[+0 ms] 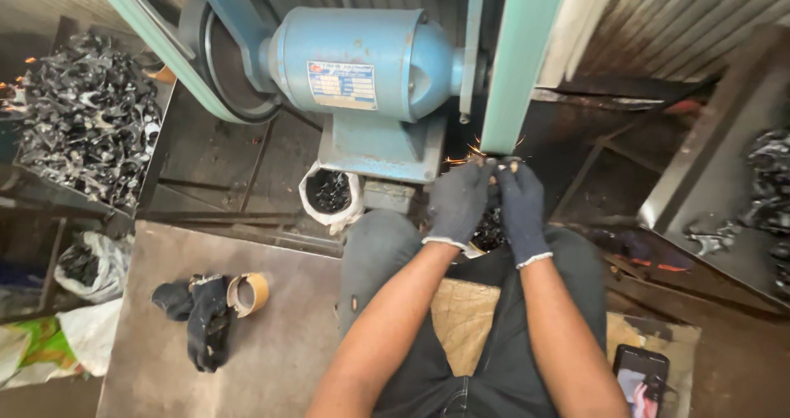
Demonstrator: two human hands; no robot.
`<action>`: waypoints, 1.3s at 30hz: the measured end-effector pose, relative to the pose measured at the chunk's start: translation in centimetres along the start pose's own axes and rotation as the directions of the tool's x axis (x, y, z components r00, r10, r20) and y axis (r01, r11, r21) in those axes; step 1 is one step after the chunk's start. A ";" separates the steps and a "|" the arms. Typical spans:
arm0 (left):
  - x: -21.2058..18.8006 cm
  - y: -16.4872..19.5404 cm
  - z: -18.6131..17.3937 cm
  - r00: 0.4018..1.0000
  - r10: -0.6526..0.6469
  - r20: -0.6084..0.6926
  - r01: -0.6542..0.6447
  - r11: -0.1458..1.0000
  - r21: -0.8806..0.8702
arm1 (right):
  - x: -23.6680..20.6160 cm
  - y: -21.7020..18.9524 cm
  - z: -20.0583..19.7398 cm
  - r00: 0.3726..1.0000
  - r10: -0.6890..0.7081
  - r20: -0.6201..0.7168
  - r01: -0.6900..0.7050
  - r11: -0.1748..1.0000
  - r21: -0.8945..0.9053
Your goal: The person sits at a bench grinder and grinds small metal hardware pieces one at a time, holding each piece against the spinning abrasive wheel with both gloved hands, producing sparks, then placing the ground piece aside and picking up the next piece from a tray.
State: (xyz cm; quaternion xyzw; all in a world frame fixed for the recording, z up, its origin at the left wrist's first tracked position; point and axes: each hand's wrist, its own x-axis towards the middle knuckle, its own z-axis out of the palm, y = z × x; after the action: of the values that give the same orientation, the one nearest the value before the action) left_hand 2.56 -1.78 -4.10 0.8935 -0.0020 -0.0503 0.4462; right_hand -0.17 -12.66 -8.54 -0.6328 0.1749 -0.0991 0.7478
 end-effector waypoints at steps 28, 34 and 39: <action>-4.4 0.6 -2.8 0.769 0.233 0.595 -0.431 0.877 0.214 | -7.7 -4.6 -14.8 0.876 -0.456 -0.157 0.346 0.822 -0.453; -5.0 2.6 -2.3 0.663 0.109 0.741 -0.496 0.805 0.325 | -5.5 -5.9 -24.0 0.692 -0.595 -0.409 -0.193 0.394 -0.899; -5.9 1.7 -2.6 0.701 0.271 0.660 -0.506 0.841 0.192 | -4.7 -7.0 -24.7 0.743 -0.615 -0.264 -0.112 0.275 -0.955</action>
State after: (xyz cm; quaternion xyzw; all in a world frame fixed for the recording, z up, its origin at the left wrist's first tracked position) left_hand -2.97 -0.42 -0.64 0.8725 -0.3464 -0.2365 0.2507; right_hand -13.53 -34.70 -4.45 -0.8946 0.3125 -0.2992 0.1116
